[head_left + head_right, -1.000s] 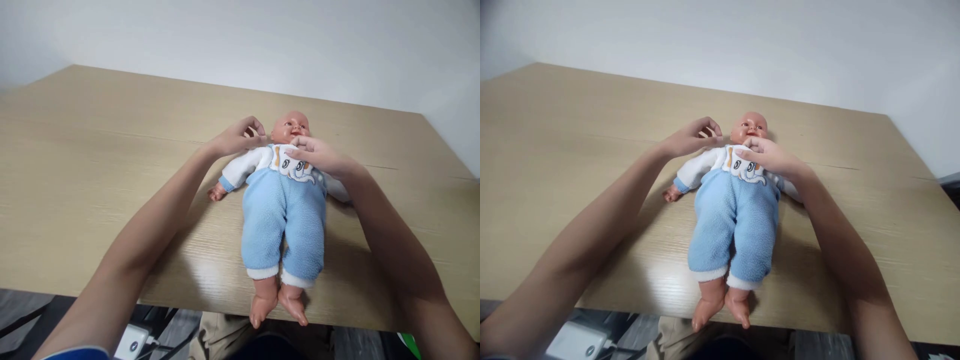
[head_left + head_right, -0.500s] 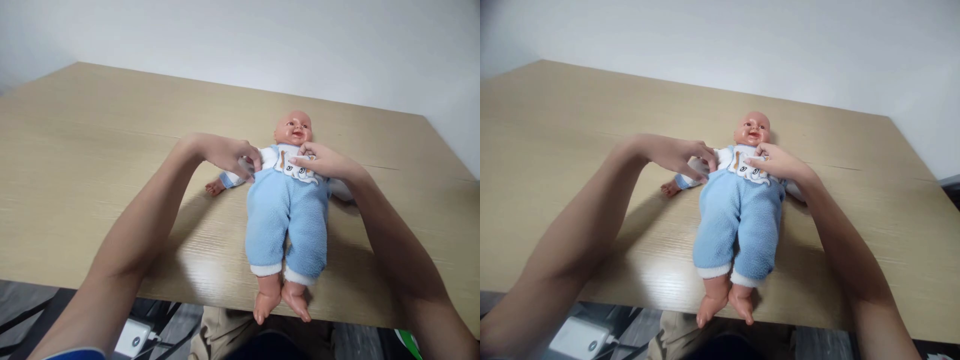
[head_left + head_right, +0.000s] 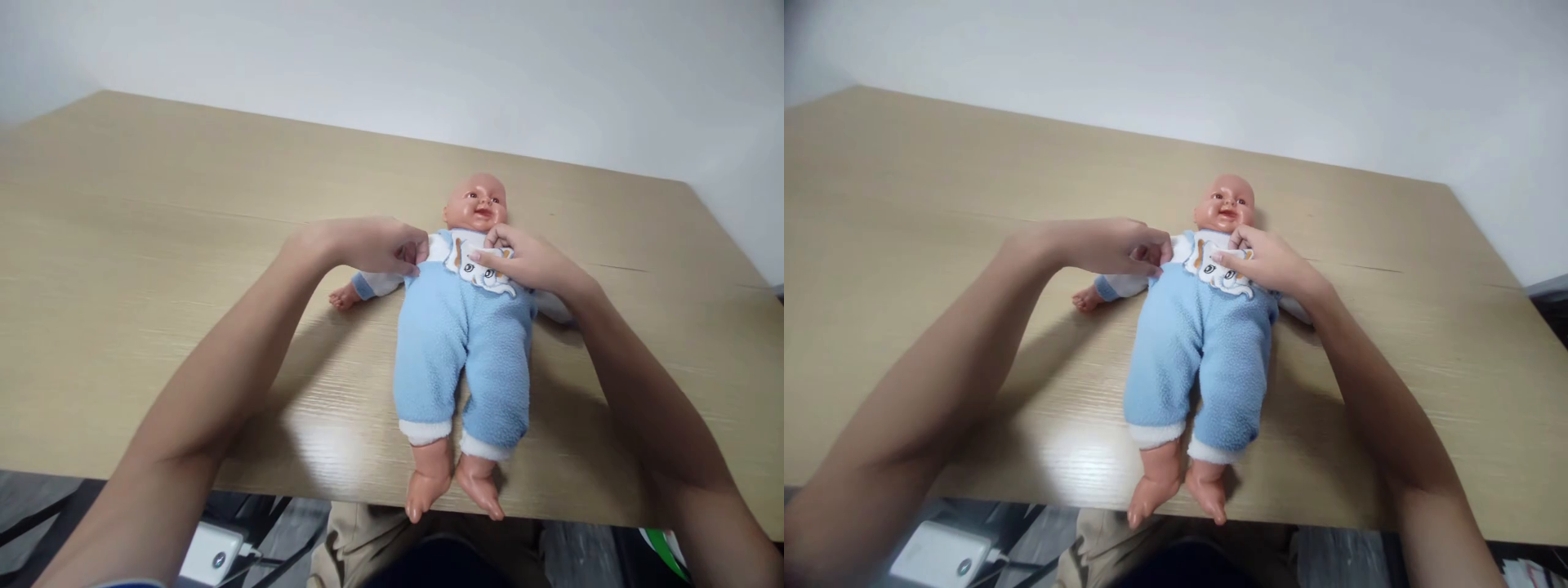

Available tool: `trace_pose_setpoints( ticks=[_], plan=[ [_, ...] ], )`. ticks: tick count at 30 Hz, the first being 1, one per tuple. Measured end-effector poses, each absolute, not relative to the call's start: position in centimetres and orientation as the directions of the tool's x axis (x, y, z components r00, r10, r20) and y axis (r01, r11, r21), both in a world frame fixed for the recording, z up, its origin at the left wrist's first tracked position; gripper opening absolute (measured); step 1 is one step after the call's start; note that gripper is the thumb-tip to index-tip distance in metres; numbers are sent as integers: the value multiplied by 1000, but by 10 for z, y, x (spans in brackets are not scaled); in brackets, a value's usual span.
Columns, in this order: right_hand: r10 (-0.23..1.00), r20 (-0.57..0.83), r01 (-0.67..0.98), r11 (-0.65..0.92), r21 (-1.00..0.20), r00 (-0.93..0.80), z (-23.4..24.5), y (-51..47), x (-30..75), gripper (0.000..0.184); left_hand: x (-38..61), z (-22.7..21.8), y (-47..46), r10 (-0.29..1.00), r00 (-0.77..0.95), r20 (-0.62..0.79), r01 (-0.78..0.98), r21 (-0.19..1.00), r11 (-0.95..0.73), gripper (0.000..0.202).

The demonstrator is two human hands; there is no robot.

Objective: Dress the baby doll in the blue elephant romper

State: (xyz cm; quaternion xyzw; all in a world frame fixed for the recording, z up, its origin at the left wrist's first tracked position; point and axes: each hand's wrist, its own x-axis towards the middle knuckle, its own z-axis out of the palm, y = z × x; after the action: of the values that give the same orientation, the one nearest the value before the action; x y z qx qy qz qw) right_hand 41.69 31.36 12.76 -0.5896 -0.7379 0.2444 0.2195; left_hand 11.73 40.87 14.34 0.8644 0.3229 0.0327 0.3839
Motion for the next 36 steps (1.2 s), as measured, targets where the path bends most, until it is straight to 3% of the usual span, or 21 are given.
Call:
trace_pose_setpoints(
  ticks=[6, 13, 16, 22, 26, 31, 36],
  plan=[
    [913, 398, 827, 294, -479, -94, 122, 282, 413, 28, 118, 147, 401, 653, 756, 35, 603, 350, -717, 9],
    [914, 404, 928, 113, -354, 42, 76, 201, 488, 59, 155, 156, 365, 568, 735, 371, 387, 458, -800, 18],
    [927, 370, 936, 70, -344, 66, 50, 180, 519, 66, 194, 147, 347, 466, 762, 450, 271, 431, -860, 25],
    [937, 329, 877, 53, -477, 122, 48, 182, 532, 54, 265, 120, 342, 429, 847, 315, 378, 209, -902, 27],
    [877, 363, 736, 17, -677, 314, 57, 184, 526, 59, 273, 111, 349, 400, 857, 324, 324, 265, -908, 26],
    [811, 457, 455, 272, -848, 366, 60, 208, 522, 61, 264, 107, 349, 276, 818, 504, 111, 332, -937, 35],
    [741, 573, 330, 475, -815, 349, 61, 260, 500, 51, 260, 105, 347, 161, 802, 575, -22, 297, -955, 43]
  ],
)
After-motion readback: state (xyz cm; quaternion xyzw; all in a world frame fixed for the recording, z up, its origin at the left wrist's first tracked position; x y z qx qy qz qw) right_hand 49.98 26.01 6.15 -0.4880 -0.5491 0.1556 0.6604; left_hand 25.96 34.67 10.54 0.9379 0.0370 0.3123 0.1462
